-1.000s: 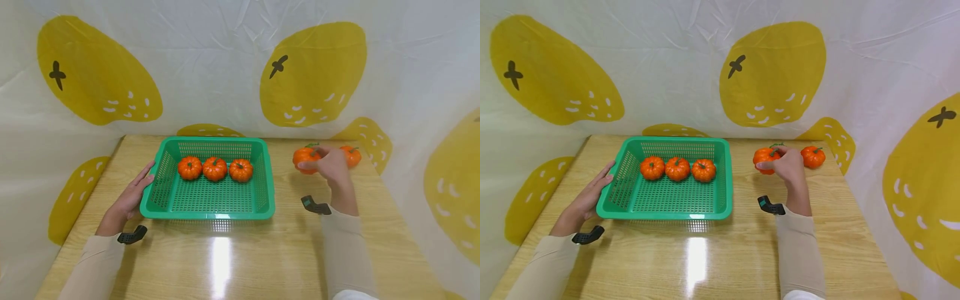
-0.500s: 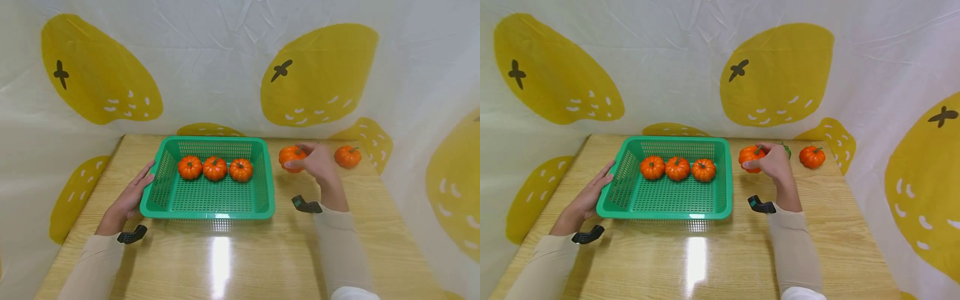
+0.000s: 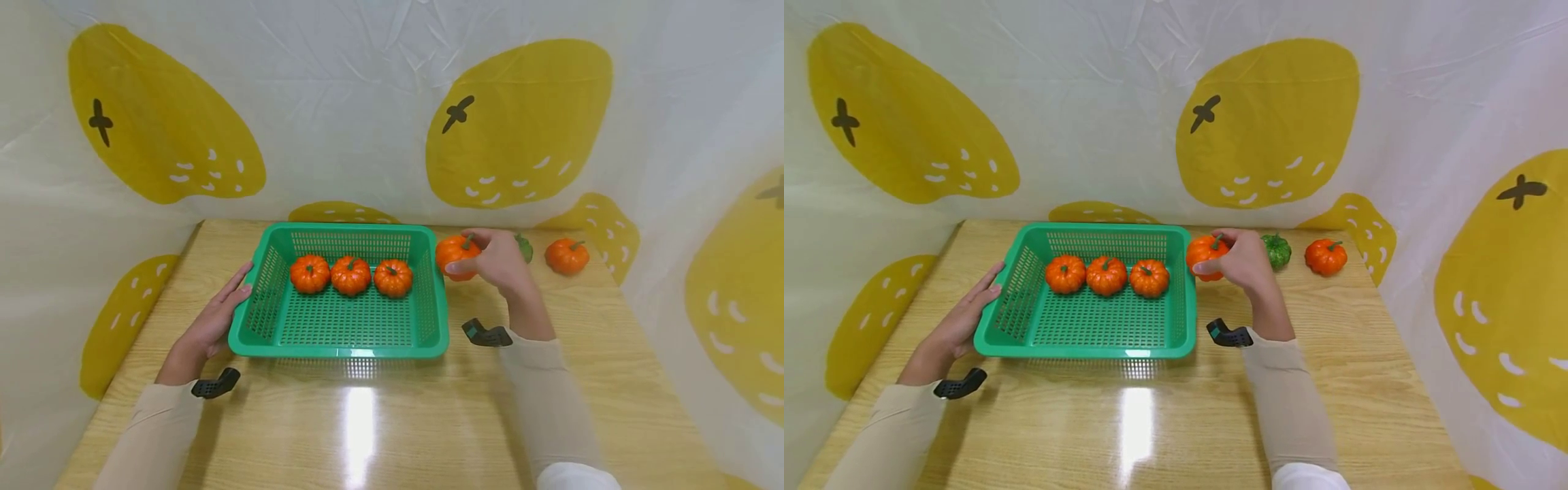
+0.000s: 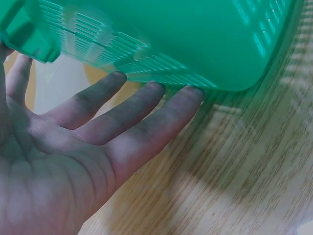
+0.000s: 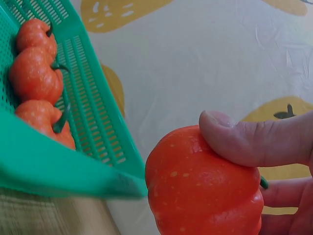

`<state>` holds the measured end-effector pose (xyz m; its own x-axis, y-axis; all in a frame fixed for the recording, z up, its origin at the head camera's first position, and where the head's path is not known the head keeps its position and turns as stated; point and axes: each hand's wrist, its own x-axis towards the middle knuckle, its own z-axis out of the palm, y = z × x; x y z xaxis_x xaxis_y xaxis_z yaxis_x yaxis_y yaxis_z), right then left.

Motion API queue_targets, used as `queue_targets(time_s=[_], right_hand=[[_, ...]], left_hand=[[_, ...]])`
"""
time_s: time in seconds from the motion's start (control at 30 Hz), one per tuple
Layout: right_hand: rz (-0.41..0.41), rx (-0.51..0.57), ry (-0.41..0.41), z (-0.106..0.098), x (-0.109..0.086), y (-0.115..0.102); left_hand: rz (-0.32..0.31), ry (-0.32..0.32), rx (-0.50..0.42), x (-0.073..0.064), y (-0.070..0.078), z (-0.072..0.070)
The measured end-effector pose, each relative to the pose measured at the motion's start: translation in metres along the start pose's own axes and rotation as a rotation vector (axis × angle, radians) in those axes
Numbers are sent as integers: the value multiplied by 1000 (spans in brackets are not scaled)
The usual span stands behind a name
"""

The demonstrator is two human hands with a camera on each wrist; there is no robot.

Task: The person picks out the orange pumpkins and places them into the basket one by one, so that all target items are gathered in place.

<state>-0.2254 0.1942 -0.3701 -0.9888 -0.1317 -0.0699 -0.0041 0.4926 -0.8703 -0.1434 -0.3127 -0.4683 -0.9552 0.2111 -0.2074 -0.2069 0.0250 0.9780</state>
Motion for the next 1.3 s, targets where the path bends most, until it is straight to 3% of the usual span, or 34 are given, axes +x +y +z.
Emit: queue_targets(time_s=[0.53,1.03,1.3], right_hand=[[-31,-67,-73,27,5,-22],[-79,-32,-153,49,8,-35],[-102,-81,-183,58,8,-42]], left_hand=[[-4,4,-7,-1,0,2],[-2,9,1,-1,0,1],[-3,10,1,-1,0,1]])
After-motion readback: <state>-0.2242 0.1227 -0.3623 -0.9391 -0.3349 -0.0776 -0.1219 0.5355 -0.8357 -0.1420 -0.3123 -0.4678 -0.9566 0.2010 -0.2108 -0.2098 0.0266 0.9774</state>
